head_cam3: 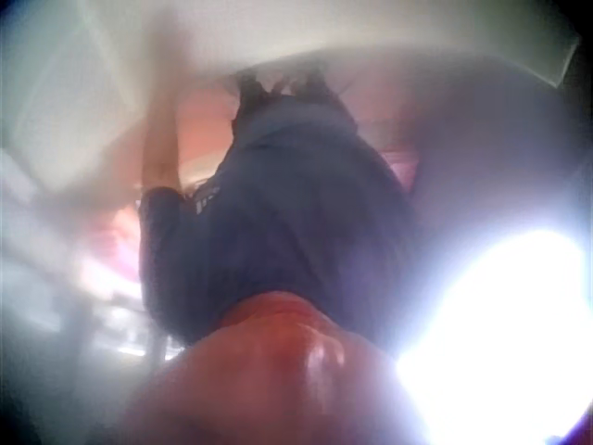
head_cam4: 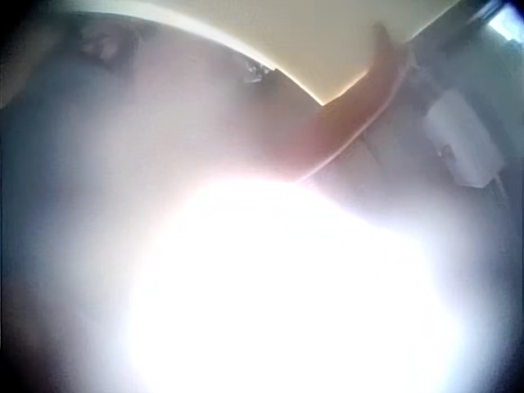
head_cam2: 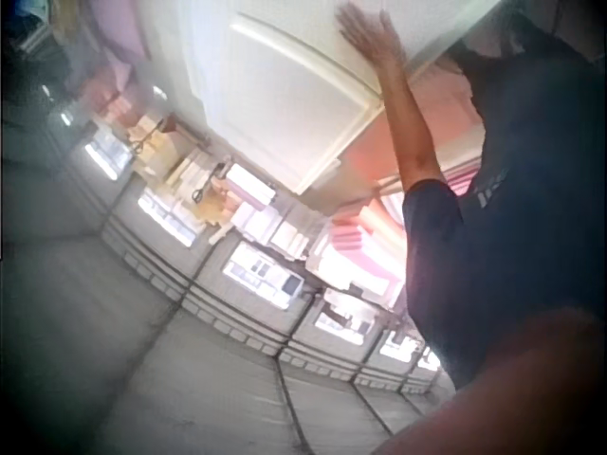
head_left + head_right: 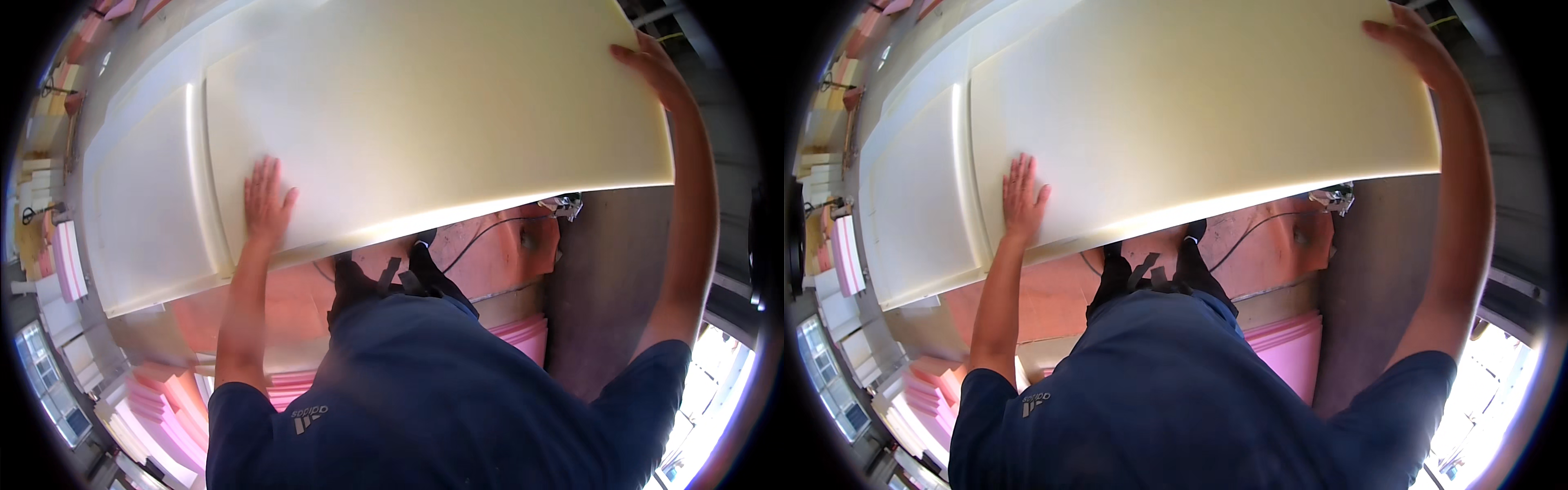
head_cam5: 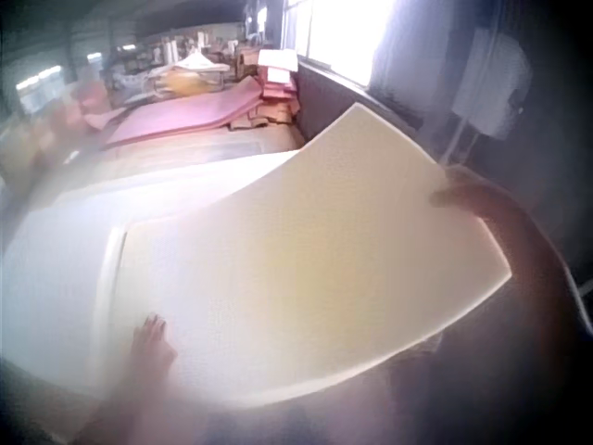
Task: The person picks up white and pink foam sheets from stacks, places them on a table, and aligns them. They then use a spray gun to apply a substance to the edges of the stacked sheets before moving them aside.
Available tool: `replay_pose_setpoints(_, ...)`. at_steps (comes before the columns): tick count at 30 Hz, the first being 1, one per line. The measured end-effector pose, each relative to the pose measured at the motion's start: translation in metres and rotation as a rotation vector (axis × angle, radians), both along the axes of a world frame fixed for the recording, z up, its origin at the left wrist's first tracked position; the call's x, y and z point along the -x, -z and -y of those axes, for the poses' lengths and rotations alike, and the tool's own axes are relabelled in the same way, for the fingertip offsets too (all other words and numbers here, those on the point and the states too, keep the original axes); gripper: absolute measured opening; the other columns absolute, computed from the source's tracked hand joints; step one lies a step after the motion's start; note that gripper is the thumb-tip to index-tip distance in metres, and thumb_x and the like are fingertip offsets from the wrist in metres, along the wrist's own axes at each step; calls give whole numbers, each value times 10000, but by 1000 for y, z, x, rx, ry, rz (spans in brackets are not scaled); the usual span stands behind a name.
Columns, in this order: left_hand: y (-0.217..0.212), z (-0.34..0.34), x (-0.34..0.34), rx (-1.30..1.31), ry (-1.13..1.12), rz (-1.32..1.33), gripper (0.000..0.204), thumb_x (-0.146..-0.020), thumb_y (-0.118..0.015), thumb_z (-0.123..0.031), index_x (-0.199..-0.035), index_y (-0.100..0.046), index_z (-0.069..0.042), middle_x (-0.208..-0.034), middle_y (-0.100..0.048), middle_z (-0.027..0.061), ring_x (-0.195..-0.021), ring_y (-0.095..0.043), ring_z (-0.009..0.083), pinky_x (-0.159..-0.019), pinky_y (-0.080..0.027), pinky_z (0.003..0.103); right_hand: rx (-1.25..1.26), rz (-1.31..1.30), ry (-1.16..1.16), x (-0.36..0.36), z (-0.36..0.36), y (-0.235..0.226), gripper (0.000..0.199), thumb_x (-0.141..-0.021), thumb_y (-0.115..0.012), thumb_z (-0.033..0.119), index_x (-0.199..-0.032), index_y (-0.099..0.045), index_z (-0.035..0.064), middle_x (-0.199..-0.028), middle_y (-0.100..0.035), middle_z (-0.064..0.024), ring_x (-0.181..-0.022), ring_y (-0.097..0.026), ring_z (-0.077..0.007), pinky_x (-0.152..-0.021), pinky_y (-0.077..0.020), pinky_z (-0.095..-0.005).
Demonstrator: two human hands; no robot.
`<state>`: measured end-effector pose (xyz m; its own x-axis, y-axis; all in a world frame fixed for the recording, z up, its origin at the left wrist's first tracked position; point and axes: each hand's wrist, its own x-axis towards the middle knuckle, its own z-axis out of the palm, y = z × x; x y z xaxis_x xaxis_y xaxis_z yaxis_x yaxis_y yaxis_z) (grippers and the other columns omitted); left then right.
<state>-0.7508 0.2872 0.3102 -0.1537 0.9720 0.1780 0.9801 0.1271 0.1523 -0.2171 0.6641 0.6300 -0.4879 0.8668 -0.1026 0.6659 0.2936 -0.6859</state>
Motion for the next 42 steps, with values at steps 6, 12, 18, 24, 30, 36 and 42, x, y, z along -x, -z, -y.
replay_pose_setpoints(6, 17, -9, -13, 44, -134, -5, 640, -971, -497, -397, -1521, -301, -133, -1596, -253, 84, -1485, -179, 288, -1192, -119, 500, 170, -81, 66, -47, -44, 88, 393, -883, -684, 203, -1217, -599, 15, -1045, -674, -63, -934, -642, -156, -822, -514, -339)
replay_pose_setpoints(12, 19, -35, -73, 47, -133, 6, 639, -976, -489, -397, -1524, -294, -134, -1595, -252, 101, -1482, -182, 318, -1181, -112, 540, 326, -142, 59, -66, -64, 149, 366, -878, -675, 168, -1193, -602, -3, -1039, -671, -72, -934, -643, -165, -830, -510, -343)
replay_pose_setpoints(18, 8, -79, -161, 42, -33, 71, 673, -965, -495, -432, -1519, -296, -104, -1586, -268, 116, -1477, -193, 332, -1176, -116, 549, 390, -105, 120, -83, -79, 193, 363, -867, -678, 155, -1177, -607, -18, -1032, -666, -86, -942, -636, -174, -839, -502, -352)
replay_pose_setpoints(24, -1, -121, -228, 49, 103, 108, 678, -967, -485, -445, -1519, -293, -101, -1582, -276, 119, -1477, -192, 334, -1178, -106, 547, 415, -156, 114, -98, -91, 238, 345, -840, -710, 161, -1128, -634, -13, -990, -673, -87, -934, -637, -184, -814, -504, -368)
replay_pose_setpoints(30, 2, -153, -274, 115, 199, 102, 702, -959, -497, -438, -1528, -263, -99, -1597, -232, 126, -1482, -173, 330, -1181, -93, 551, 107, 97, 222, -99, -102, 279, 352, -735, -788, 240, -978, -687, 5, -885, -653, -77, -839, -622, -189, -748, -493, -355)
replay_pose_setpoints(36, -1, -173, -306, 147, 222, 44, 729, -952, -499, -458, -1532, -252, -91, -1601, -214, 139, -1484, -153, 351, -1173, -94, 570, 291, 127, 230, -103, -89, 254, 438, -752, -808, 274, -1052, -680, -19, -883, -678, -126, -756, -657, -208, -676, -550, -330)
replay_pose_setpoints(42, 1, -178, -316, 148, 230, 3, 765, -942, -516, -465, -1532, -234, -67, -1603, -183, 166, -1481, -134, 384, -1161, -79, 601, 276, 163, 167, -106, -89, 261, 428, -756, -808, 315, -980, -673, -23, -870, -677, -141, -713, -681, -220, -672, -559, -330)
